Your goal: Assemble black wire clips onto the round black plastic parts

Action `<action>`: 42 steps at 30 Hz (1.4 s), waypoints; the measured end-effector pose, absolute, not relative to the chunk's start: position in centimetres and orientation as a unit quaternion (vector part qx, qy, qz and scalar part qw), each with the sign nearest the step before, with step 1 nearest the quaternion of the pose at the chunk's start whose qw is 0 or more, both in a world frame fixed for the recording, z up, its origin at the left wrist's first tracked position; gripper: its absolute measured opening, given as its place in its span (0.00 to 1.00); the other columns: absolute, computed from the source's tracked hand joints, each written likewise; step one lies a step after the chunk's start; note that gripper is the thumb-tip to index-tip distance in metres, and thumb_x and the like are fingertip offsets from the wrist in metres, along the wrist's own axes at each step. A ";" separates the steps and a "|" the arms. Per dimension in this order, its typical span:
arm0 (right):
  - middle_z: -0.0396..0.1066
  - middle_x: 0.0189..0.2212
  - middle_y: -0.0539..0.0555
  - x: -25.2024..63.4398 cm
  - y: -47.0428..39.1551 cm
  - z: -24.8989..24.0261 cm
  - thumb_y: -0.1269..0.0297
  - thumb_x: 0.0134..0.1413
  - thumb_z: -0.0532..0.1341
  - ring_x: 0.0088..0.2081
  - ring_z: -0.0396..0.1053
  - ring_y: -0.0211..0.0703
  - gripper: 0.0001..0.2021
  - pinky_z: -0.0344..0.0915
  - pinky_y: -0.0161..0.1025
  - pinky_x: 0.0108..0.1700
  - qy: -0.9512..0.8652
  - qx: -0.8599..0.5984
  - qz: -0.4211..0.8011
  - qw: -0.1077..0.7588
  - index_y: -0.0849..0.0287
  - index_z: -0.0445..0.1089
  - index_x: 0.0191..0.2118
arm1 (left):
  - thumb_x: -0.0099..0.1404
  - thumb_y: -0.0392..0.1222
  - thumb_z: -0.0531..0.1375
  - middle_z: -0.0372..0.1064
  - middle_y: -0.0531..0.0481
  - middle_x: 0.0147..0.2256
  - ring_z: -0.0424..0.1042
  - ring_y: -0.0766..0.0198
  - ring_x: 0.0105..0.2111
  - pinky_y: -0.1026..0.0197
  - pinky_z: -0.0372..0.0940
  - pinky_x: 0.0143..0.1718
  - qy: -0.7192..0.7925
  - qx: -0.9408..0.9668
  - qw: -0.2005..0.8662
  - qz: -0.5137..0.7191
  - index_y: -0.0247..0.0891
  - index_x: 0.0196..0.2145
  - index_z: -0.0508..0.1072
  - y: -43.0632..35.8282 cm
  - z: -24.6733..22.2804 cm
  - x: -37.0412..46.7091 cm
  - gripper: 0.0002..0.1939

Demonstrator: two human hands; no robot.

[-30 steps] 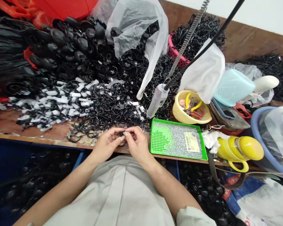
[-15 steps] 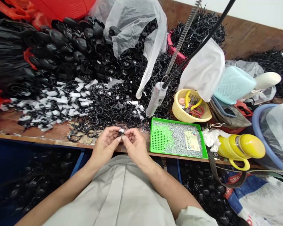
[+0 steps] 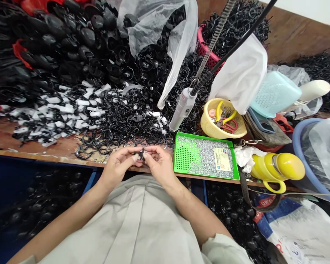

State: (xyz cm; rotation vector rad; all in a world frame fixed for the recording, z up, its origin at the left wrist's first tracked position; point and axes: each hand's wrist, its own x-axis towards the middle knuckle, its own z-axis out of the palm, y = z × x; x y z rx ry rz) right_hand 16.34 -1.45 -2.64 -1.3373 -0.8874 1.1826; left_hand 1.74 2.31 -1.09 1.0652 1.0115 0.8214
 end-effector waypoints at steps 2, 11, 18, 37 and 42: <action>0.73 0.28 0.48 16.0 -1.5 -2.7 0.56 0.49 0.68 0.26 0.70 0.36 0.13 0.70 0.35 0.30 -0.351 -0.559 0.512 0.549 0.56 0.70 0.38 | 0.58 0.46 0.65 0.75 0.48 0.36 0.75 0.64 0.27 0.58 0.74 0.32 0.461 0.471 0.653 0.374 0.35 0.40 0.75 2.4 -1.4 1.8 0.15; 0.71 0.30 0.48 16.4 -1.3 -3.0 0.54 0.54 0.64 0.30 0.70 0.37 0.11 0.71 0.35 0.33 -0.381 -0.551 0.504 0.546 0.56 0.66 0.36 | 0.56 0.40 0.65 0.74 0.48 0.37 0.74 0.62 0.39 0.57 0.70 0.42 0.434 0.514 0.629 0.390 0.37 0.27 0.67 2.0 -2.1 2.4 0.09; 0.69 0.29 0.48 16.9 -1.2 -2.2 0.56 0.55 0.63 0.29 0.66 0.37 0.09 0.66 0.35 0.32 -0.449 -0.563 0.468 0.511 0.55 0.68 0.34 | 0.55 0.40 0.66 0.70 0.51 0.30 0.71 0.66 0.29 0.63 0.67 0.30 0.464 0.530 0.608 0.366 0.38 0.28 0.65 2.4 -2.6 1.5 0.11; 0.69 0.34 0.53 17.3 -1.1 -0.8 0.65 0.60 0.59 0.39 0.67 0.45 0.03 0.63 0.44 0.44 -0.634 -0.612 0.250 0.402 0.54 0.69 0.36 | 0.61 0.36 0.59 0.75 0.46 0.44 0.76 0.58 0.42 0.54 0.71 0.45 0.489 0.643 0.463 0.365 0.42 0.46 0.73 2.1 -2.2 1.7 0.15; 0.66 0.32 0.52 17.5 -1.2 -0.5 0.65 0.60 0.57 0.37 0.65 0.44 0.04 0.61 0.41 0.41 -0.632 -0.624 0.272 0.370 0.55 0.66 0.33 | 0.63 0.36 0.58 0.74 0.46 0.44 0.75 0.58 0.41 0.54 0.71 0.45 0.477 0.728 0.353 0.343 0.42 0.47 0.73 1.6 -1.9 1.4 0.15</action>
